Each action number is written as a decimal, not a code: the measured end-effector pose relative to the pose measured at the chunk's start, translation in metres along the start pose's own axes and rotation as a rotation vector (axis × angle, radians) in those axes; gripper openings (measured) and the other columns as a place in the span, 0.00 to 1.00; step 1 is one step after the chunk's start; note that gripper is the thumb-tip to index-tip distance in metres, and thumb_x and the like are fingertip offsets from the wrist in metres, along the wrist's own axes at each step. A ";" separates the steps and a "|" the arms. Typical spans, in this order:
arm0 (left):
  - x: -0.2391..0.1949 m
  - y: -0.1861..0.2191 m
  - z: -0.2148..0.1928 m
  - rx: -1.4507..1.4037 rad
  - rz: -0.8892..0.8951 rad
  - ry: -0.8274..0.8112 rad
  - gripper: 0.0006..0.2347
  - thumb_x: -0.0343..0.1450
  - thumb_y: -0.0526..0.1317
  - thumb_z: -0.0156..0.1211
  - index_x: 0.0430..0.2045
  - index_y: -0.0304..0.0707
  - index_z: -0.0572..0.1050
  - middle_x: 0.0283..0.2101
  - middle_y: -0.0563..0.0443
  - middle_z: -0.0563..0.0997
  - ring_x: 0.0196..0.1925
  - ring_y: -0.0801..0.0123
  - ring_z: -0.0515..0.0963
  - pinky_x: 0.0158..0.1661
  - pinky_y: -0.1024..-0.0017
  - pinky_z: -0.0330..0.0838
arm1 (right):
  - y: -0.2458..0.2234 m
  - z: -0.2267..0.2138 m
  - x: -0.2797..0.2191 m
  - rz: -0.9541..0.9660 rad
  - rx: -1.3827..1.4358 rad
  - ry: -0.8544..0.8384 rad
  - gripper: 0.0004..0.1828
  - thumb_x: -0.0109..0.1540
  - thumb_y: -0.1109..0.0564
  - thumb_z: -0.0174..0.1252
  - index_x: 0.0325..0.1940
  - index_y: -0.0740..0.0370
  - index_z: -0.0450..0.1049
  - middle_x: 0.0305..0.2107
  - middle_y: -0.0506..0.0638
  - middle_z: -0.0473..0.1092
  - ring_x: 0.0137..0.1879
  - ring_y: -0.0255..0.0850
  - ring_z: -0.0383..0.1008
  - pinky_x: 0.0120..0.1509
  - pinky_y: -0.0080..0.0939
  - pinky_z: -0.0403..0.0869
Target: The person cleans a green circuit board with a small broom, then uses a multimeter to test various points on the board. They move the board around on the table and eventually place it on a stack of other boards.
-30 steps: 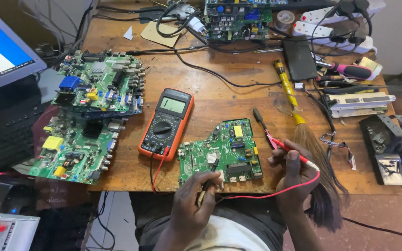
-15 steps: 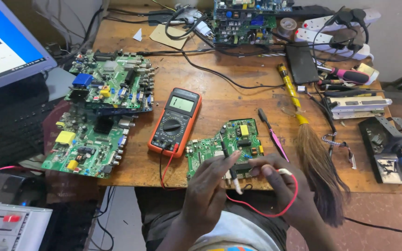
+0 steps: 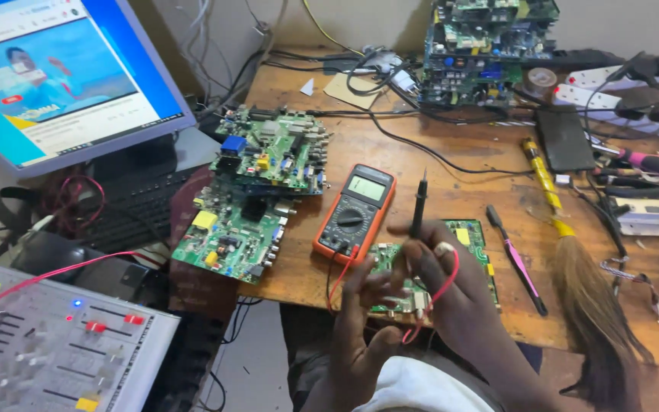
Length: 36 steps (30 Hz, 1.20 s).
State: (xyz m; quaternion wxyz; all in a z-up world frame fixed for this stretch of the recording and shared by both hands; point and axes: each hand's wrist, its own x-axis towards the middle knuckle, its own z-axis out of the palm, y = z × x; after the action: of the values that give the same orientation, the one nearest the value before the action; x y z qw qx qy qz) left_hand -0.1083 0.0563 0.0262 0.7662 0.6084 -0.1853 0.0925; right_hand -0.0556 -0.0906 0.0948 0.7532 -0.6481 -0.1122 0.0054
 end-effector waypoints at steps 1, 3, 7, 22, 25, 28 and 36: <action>0.002 -0.001 -0.004 0.076 0.005 0.013 0.35 0.80 0.59 0.55 0.75 0.34 0.53 0.65 0.34 0.77 0.64 0.55 0.80 0.61 0.59 0.74 | 0.001 0.007 0.016 -0.009 0.046 0.001 0.22 0.72 0.47 0.54 0.59 0.68 0.73 0.24 0.51 0.76 0.30 0.40 0.78 0.37 0.38 0.76; 0.013 -0.009 -0.016 0.156 0.022 0.032 0.33 0.79 0.56 0.58 0.73 0.30 0.58 0.62 0.36 0.80 0.64 0.57 0.81 0.60 0.62 0.74 | 0.002 0.017 0.048 -0.028 0.092 -0.008 0.22 0.72 0.49 0.53 0.64 0.69 0.69 0.25 0.52 0.74 0.30 0.40 0.76 0.39 0.39 0.75; 0.051 -0.051 -0.050 0.700 -0.082 0.156 0.31 0.74 0.50 0.64 0.71 0.39 0.63 0.68 0.39 0.75 0.71 0.52 0.72 0.68 0.53 0.63 | -0.014 0.028 0.109 0.034 0.689 0.203 0.09 0.75 0.56 0.48 0.58 0.61 0.67 0.28 0.55 0.70 0.27 0.42 0.68 0.40 0.46 0.72; 0.038 -0.067 -0.065 1.120 -0.162 0.303 0.31 0.68 0.57 0.64 0.66 0.46 0.71 0.67 0.41 0.72 0.67 0.45 0.67 0.61 0.42 0.62 | 0.044 0.084 0.198 0.107 -0.037 0.252 0.21 0.69 0.59 0.41 0.67 0.59 0.60 0.31 0.47 0.60 0.30 0.37 0.63 0.36 0.41 0.64; 0.037 -0.050 -0.061 0.723 -0.249 0.353 0.26 0.76 0.52 0.46 0.69 0.45 0.68 0.69 0.42 0.71 0.71 0.52 0.67 0.66 0.50 0.61 | 0.055 0.079 0.195 0.244 -0.224 0.208 0.26 0.67 0.58 0.38 0.71 0.59 0.58 0.28 0.44 0.56 0.27 0.36 0.56 0.31 0.42 0.57; 0.053 -0.019 -0.051 0.175 -0.385 0.444 0.27 0.75 0.47 0.42 0.72 0.42 0.67 0.67 0.44 0.77 0.70 0.60 0.75 0.63 0.63 0.70 | 0.053 0.075 0.186 0.284 -0.396 0.180 0.28 0.66 0.57 0.38 0.72 0.60 0.60 0.37 0.50 0.63 0.35 0.40 0.63 0.40 0.46 0.63; 0.079 -0.024 -0.076 -0.152 -0.393 0.443 0.26 0.74 0.36 0.58 0.71 0.39 0.65 0.37 0.42 0.80 0.17 0.78 0.67 0.18 0.82 0.61 | 0.108 -0.004 0.213 0.188 -0.777 -0.099 0.28 0.63 0.57 0.45 0.67 0.55 0.76 0.60 0.57 0.75 0.62 0.49 0.75 0.59 0.47 0.71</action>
State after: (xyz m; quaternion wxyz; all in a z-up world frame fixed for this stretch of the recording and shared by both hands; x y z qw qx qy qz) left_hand -0.0145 0.1174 0.0218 0.8345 0.5384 0.1009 0.0588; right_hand 0.1674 -0.0447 0.0228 0.4419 -0.8911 -0.0822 0.0624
